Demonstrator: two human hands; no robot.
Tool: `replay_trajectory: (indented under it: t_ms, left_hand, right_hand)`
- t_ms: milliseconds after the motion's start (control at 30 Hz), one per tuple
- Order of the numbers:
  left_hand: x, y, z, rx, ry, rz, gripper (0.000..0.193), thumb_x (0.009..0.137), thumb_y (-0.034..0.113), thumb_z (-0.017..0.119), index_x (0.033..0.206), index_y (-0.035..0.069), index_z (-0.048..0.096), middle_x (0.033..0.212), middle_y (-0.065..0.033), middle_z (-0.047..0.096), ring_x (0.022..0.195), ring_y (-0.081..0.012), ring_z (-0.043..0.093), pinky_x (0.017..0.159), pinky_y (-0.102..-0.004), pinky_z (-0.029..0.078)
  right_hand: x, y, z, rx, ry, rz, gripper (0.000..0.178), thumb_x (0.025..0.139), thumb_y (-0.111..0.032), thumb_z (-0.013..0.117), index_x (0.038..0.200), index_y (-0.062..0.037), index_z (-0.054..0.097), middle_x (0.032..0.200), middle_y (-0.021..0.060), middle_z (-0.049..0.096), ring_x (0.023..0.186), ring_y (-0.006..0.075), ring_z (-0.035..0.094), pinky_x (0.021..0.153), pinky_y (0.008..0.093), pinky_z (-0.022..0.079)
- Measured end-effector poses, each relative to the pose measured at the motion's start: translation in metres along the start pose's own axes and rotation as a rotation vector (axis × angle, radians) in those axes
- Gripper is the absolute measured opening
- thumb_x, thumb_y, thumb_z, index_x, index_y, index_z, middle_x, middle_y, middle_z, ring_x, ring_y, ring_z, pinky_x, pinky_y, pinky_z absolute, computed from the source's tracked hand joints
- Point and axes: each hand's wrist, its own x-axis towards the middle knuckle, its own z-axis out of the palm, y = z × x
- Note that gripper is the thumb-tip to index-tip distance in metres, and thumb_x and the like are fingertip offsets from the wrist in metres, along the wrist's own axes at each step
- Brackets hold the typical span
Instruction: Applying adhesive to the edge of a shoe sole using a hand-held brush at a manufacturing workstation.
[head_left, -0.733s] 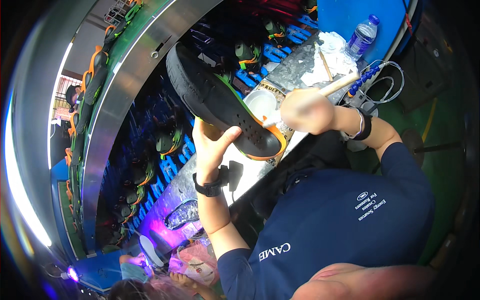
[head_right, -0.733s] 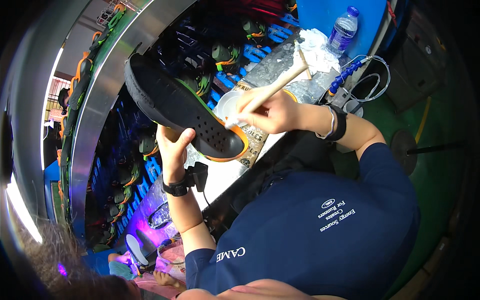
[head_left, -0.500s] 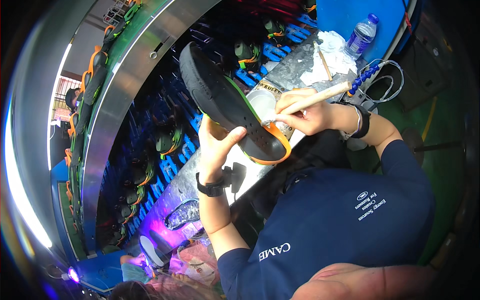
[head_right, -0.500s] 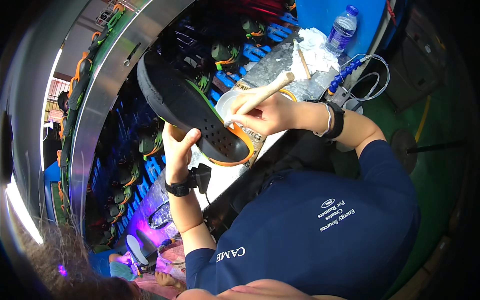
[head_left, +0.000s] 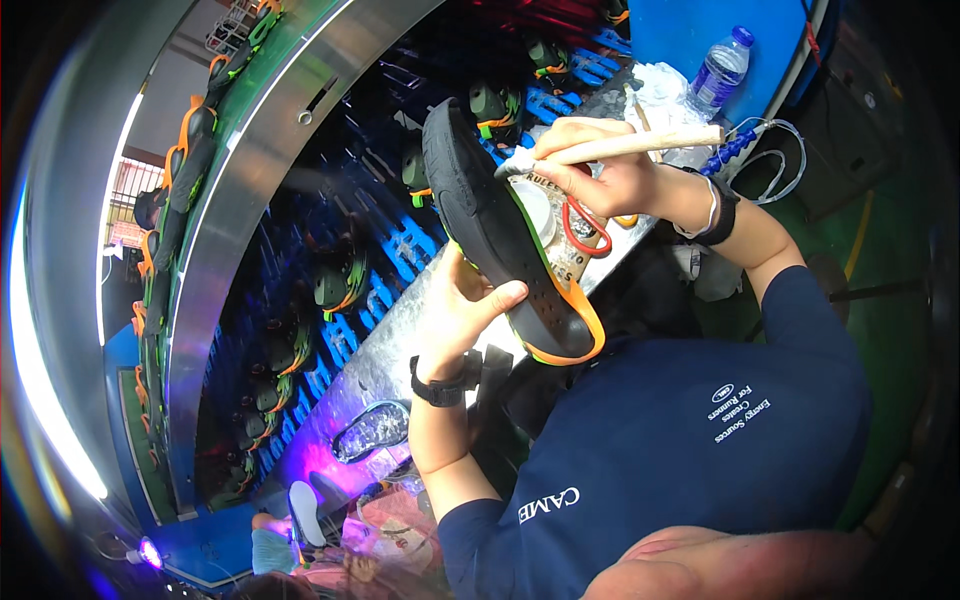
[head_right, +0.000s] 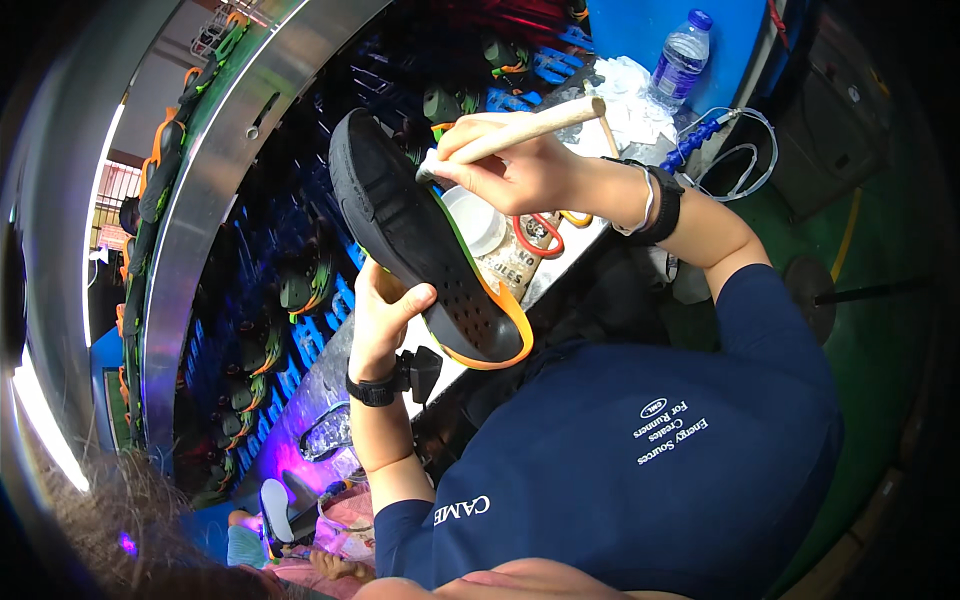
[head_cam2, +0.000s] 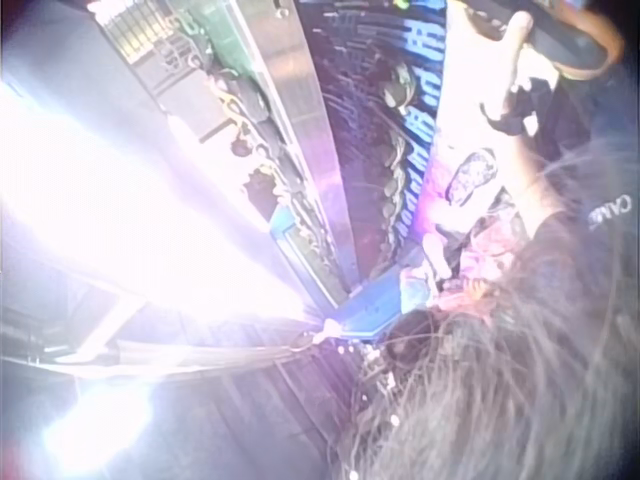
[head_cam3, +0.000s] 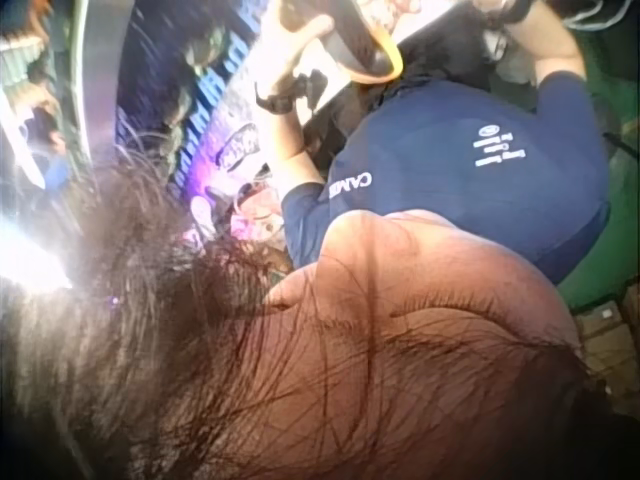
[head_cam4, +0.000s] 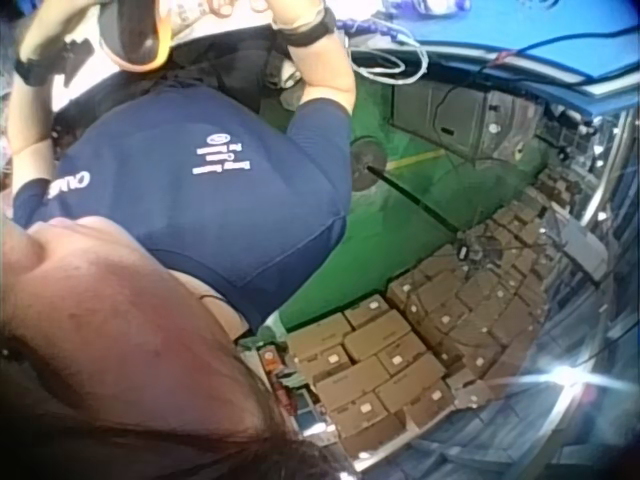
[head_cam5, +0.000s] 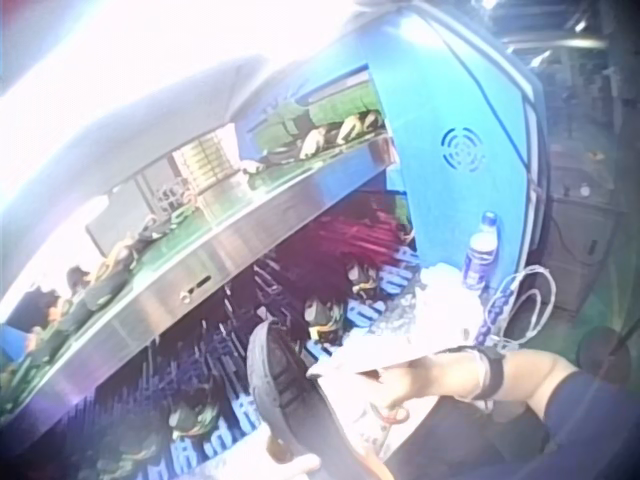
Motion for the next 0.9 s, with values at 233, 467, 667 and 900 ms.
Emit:
replay_trajectory:
  t_ms: [233, 467, 667, 900]
  left_hand:
    - [0.000, 0.006, 0.005, 0.024, 0.016, 0.029, 0.059, 0.066, 0.003, 0.069, 0.115, 0.002, 0.036, 0.103, -0.0096, 0.051, 0.091, -0.0174, 0.053, 0.078, -0.0299, 0.045]
    - [0.010, 0.011, 0.001, 0.111, 0.067, 0.079, 0.057, 0.066, 0.002, 0.068, 0.114, 0.002, 0.037, 0.100, -0.0096, 0.053, 0.090, -0.0174, 0.054, 0.078, -0.0294, 0.046]
    - [0.036, 0.023, 0.008, 0.198, 0.048, 0.053, 0.055, 0.067, 0.001, 0.067, 0.113, 0.001, 0.037, 0.099, -0.0113, 0.054, 0.088, -0.0179, 0.055, 0.076, -0.0295, 0.046]
    - [0.077, 0.049, 0.006, 0.094, 0.133, 0.005, 0.051, 0.074, 0.027, 0.052, 0.116, -0.001, 0.040, 0.110, -0.0091, 0.050, 0.098, -0.0188, 0.050, 0.085, -0.0299, 0.038]
  right_hand:
    - [-0.018, -0.009, -0.001, -0.028, -0.048, -0.023, 0.008, 0.068, 0.006, 0.057, 0.075, 0.0030, 0.055, 0.072, 0.0110, 0.056, 0.057, 0.0201, 0.053, 0.048, 0.0267, 0.043]
    - [-0.057, -0.036, 0.002, 0.104, -0.159, 0.071, 0.005, 0.068, 0.001, 0.058, 0.066, -0.0012, 0.054, 0.068, 0.0089, 0.055, 0.054, 0.0210, 0.054, 0.045, 0.0280, 0.042]
    - [-0.065, -0.043, -0.019, 0.226, -0.214, 0.210, 0.004, 0.069, 0.001, 0.056, 0.067, -0.0004, 0.054, 0.068, 0.0082, 0.055, 0.053, 0.0191, 0.053, 0.045, 0.0262, 0.041]
    - [-0.075, -0.045, -0.097, 0.401, 0.246, 0.458, 0.008, 0.074, 0.000, 0.052, 0.082, 0.0033, 0.052, 0.063, 0.0065, 0.051, 0.052, 0.0083, 0.045, 0.045, 0.0209, 0.033]
